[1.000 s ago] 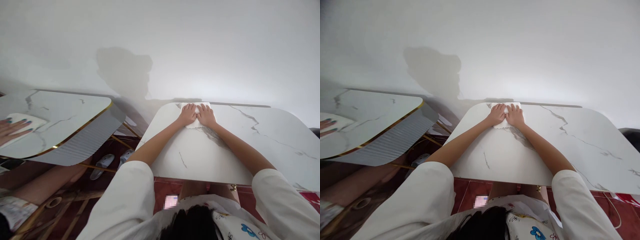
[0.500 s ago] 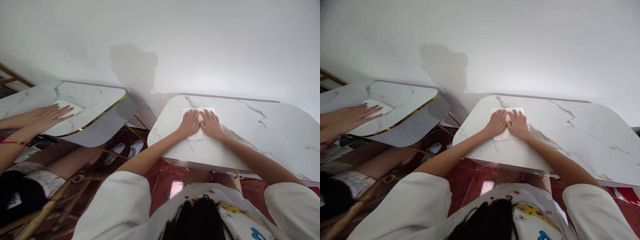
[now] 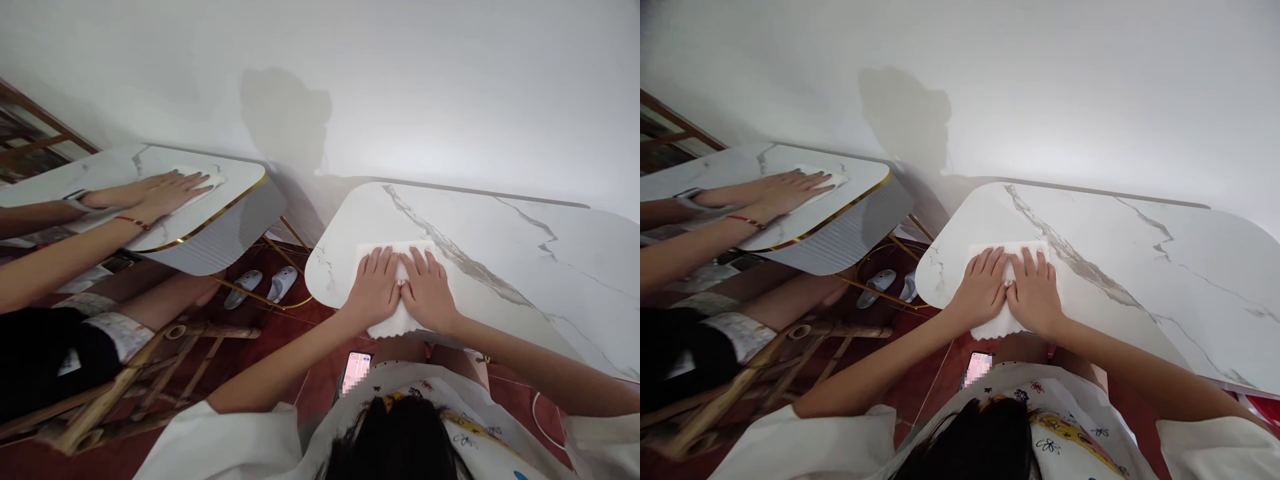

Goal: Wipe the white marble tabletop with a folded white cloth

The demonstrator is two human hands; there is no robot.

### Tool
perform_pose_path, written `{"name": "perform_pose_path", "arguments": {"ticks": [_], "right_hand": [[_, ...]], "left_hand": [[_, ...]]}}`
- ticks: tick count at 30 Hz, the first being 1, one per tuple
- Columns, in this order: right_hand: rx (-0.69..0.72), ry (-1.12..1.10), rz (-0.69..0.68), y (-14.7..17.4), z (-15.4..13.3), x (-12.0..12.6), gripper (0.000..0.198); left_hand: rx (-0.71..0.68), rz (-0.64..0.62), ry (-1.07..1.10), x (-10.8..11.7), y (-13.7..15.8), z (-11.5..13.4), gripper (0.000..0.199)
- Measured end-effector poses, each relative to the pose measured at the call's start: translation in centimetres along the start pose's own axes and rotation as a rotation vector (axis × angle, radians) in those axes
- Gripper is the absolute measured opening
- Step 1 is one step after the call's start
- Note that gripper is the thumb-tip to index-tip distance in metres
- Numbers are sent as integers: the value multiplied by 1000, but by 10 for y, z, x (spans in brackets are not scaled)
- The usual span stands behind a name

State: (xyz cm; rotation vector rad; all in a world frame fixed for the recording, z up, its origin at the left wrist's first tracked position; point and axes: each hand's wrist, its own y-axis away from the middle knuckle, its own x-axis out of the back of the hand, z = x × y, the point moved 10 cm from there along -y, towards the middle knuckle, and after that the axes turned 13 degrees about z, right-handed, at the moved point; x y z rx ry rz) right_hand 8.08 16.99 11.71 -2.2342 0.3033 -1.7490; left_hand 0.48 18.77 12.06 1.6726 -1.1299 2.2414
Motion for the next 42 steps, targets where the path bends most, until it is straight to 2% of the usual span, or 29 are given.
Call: {"name": "perform_pose_path", "arguments": {"ticks": [4,8,22,28,35,42], "right_hand": [[26,-9,-31,8,-9,1,57],[23,-7,-27,-6,-8,-5,57],[-9,-20,130,-125,11,-38,52],[20,-23,141,-173,8,-57,51],[91,-32,94,-229,7,-83,50],[122,-40,127,-260,5,-103,51]], "left_hand": [[14,-19,2,5,12,0,54],[21,-40,11,2,0,-8,53],[-16,-17,52,-43,-102,-85,46],[-6,-35,44,-60,-135,-125,48],[54,-9,54,-80,-168,-174,48],[62,-16,89,-91,-188,-204,48]]}}
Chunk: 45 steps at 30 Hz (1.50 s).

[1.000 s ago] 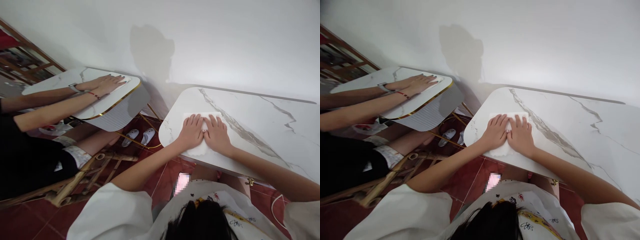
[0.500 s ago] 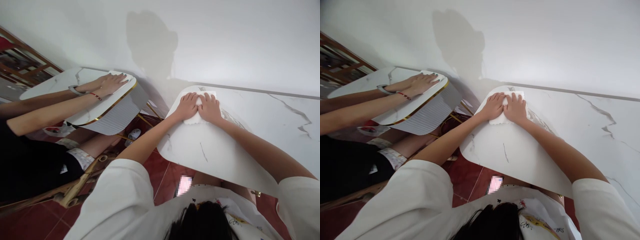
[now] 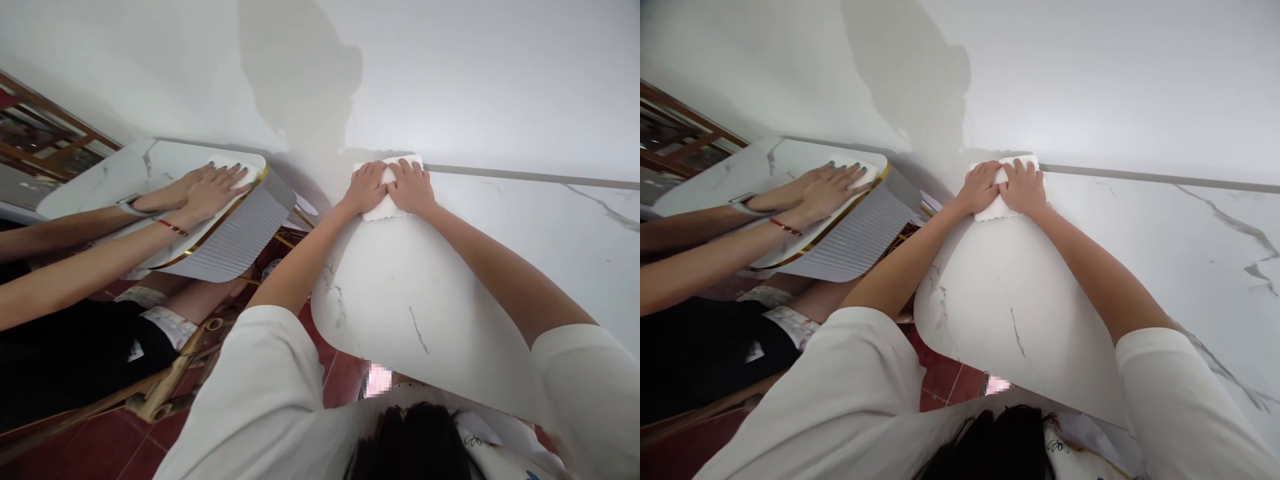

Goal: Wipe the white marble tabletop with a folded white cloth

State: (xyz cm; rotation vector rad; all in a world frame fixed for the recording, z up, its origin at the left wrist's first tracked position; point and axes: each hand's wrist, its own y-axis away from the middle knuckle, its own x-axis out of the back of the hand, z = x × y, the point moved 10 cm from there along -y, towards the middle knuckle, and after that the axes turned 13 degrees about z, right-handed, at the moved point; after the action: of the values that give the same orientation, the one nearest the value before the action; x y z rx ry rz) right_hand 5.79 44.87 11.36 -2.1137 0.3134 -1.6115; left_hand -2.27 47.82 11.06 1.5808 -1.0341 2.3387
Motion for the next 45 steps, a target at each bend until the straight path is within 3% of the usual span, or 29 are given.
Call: {"name": "perform_pose_path", "arguments": {"ticks": [7,12,24,33,45], "right_hand": [[0,25,25,-7,0,-8,52],[5,57,5,7,-11,0,53],[130,-49,-20,65,-82,33,53],[244,-141,-38,122,-134,58,51],[302,-145,-123,190,-143,90,55]], "left_hand": [[-13,9,19,-2,-5,-6,49],[-20,40,14,4,10,-2,51],[116,46,-108,58,108,16,54],[187,95,-184,103,190,43,54],[215,159,-191,124,248,103,57]]}}
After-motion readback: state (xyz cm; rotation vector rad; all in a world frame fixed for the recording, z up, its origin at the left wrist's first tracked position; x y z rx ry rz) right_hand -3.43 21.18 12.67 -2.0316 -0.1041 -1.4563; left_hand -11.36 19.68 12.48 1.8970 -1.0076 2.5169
